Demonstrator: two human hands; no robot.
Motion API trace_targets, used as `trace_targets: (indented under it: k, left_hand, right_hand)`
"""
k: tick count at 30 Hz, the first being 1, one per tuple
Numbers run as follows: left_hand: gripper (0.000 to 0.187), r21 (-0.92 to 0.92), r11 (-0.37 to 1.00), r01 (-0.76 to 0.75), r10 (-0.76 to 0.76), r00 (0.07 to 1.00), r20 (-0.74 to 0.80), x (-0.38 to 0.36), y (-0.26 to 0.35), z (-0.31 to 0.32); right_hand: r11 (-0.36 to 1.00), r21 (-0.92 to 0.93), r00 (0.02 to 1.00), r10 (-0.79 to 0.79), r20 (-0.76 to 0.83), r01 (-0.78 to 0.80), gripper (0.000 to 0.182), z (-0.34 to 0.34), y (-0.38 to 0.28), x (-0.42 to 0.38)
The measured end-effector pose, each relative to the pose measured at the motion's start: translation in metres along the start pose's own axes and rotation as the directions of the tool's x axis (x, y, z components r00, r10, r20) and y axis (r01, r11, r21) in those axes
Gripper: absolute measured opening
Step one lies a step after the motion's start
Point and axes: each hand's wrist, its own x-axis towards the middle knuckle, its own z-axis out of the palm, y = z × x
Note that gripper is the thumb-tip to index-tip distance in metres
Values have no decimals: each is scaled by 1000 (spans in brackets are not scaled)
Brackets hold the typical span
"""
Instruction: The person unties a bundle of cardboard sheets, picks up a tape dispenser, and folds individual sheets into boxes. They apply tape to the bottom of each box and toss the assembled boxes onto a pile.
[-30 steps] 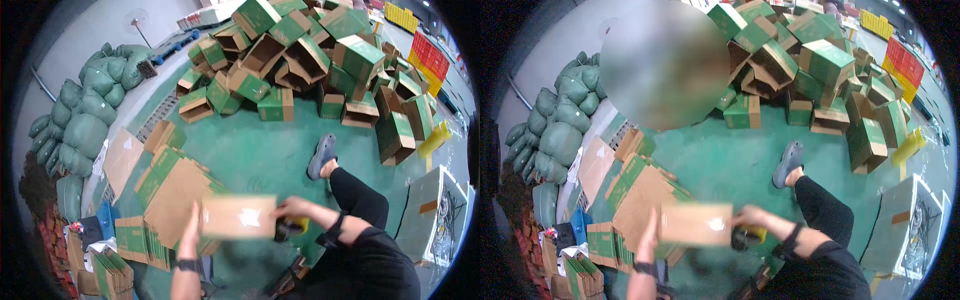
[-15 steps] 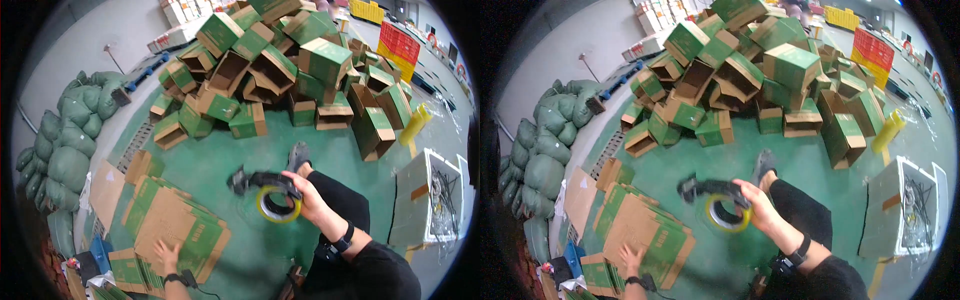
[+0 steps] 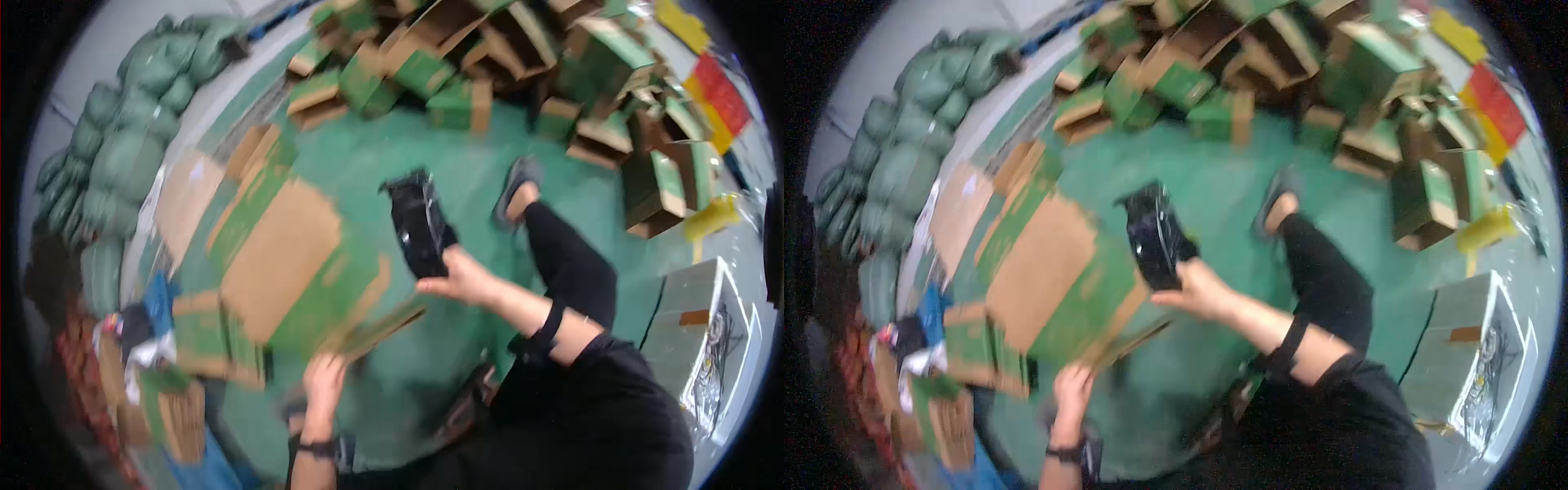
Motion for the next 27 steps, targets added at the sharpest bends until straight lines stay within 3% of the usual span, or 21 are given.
trace_targets:
  k: [1, 3, 5, 6, 9, 11, 13, 15, 16, 18, 19, 20, 21, 23, 25, 26, 27]
  left_hand:
    - [21, 0, 1000, 14, -14, 999, 38, -4, 8, -1]
    - [19, -47, 999, 3, 0, 998, 64, -7, 11, 6]
    - [18, -134, 974, 182, -162, 975, 149, -15, 4, 14]
    - [18, -109, 976, 190, -172, 973, 153, -24, -4, 19]
    - [22, -224, 916, 333, -286, 933, 217, -41, -19, 17]
    - [30, 29, 939, 342, -341, 939, -29, -45, -10, -2]
    - [27, -20, 866, 500, -495, 849, -185, -60, -31, 12]
    - [27, -85, 703, 706, -691, 649, -319, -65, -41, 25]
    - [27, -80, 706, 703, -688, 655, -312, -60, -40, 29]
    - [30, -610, 548, 573, -829, 467, -306, -46, -36, 39]
    - [30, -609, 549, 572, -828, 470, -306, -47, -36, 41]
    - [31, -605, 518, 605, -845, 474, -248, -51, -37, 40]
    - [32, -593, 483, 644, -860, 474, -186, -58, -36, 40]
    - [36, -570, 464, 679, -870, 471, -146, -77, -23, 37]
    - [43, -460, 440, 771, -875, 484, -26, -88, -9, 34]
    - [47, -453, 378, 807, -896, 442, 40, -78, 9, 22]
    - [49, -430, 441, 787, -872, 490, 2, -77, 18, 21]
  right_hand:
    - [918, -397, 982, 73, 175, 3, 53, 6, -1, 0]
    - [861, -418, 944, -185, 273, 290, 60, 36, 13, -10]
    - [911, -287, 878, -141, 457, 295, 64, 67, 23, -26]
    - [915, -265, 877, -161, 453, 305, 64, 77, 28, -31]
    - [929, -365, 761, 194, 619, 59, 76, 91, 28, -37]
    - [954, -288, 769, 247, 590, -85, 79, 86, 32, -39]
    - [963, -223, 821, 250, 514, -154, 78, 88, 41, -37]
    - [966, -216, 869, 228, 440, -144, 76, 86, 49, -19]
    - [952, -294, 878, 209, 431, -82, 74, 83, 49, -6]
    - [894, -438, 889, 119, 441, 98, 68, 77, 43, 22]
    - [838, -500, 886, 45, 461, 218, 64, 76, 42, 34]
    - [787, -481, 877, -154, 454, 387, 50, 77, 43, 41]
    - [791, -475, 877, -153, 455, 384, 50, 82, 41, 46]
    - [546, -554, 734, -179, 655, 628, 39, 96, 38, 48]
    - [575, -546, 642, 45, 765, 609, 28, 104, 34, 38]
    - [659, -588, 726, 91, 682, 470, 29, 104, 35, 31]
    - [722, -612, 789, 151, 595, 323, 30, 101, 38, 24]
